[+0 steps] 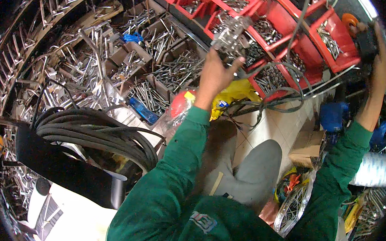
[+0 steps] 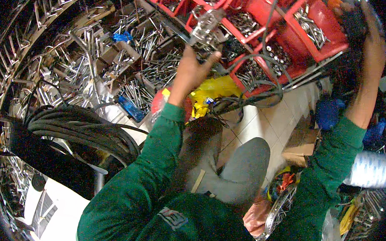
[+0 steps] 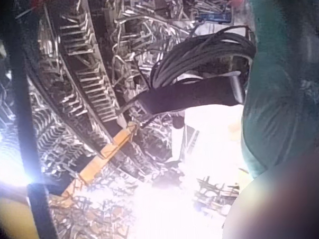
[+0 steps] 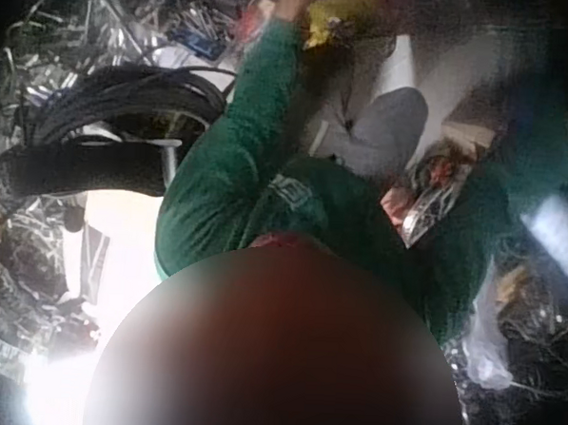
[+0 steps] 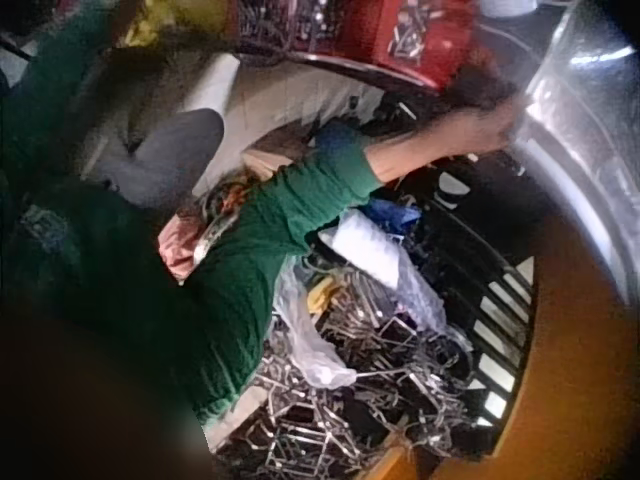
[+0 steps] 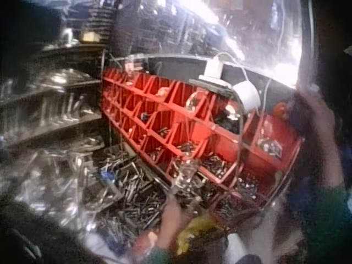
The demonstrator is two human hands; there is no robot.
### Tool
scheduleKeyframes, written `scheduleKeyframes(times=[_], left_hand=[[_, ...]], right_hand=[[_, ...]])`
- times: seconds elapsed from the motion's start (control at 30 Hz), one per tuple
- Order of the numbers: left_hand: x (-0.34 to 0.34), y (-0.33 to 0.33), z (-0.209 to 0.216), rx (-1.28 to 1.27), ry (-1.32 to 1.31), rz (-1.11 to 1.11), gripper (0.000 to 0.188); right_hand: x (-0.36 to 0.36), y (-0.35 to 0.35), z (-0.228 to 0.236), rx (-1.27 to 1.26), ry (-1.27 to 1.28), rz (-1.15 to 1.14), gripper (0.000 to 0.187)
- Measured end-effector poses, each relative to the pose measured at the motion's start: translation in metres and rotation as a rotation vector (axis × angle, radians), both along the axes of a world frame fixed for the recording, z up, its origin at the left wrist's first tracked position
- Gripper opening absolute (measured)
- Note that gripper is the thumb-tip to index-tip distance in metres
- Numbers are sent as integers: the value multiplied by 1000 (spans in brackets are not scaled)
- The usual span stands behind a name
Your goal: The person walks to a red parts organizer and sorts small metal hardware into its compartments. They pick up screws, bolts, and other fasteners from the floor and place them into the appropriate bins, occasionally using a small handheld device.
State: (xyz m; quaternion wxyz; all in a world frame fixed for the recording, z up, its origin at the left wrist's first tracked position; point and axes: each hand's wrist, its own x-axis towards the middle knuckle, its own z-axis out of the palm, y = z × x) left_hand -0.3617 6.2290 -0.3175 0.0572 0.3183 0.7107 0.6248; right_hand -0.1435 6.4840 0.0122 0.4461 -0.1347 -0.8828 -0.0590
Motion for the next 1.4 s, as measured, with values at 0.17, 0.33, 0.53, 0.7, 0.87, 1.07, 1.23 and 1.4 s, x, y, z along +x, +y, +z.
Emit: scheduleKeyframes(times=[0.17,0.33,0.53,0.7,0.87,1.07,1.23,1.4], left_hand=[[27,-8,-7,-288,145,66,85],[24,-12,-2,-315,109,6,86],[25,-8,-6,-339,117,51,77],[25,-5,-14,-277,85,122,62],[28,-17,-4,-38,195,318,43],[87,-103,109,1010,-587,-609,38],[163,-187,219,1856,-834,-1489,63],[190,-209,264,1898,-1081,-1463,74]], right_hand=[[-4,-5,1,-369,96,90,50],[-15,-15,2,47,-40,-131,48],[-25,-29,-3,-491,263,102,40],[-28,-32,-1,-651,295,160,41],[-29,-32,-4,-749,298,209,41],[-32,-39,-8,-716,409,260,40],[-31,-39,-6,-905,346,245,42],[-30,-26,-11,-698,429,154,57]])
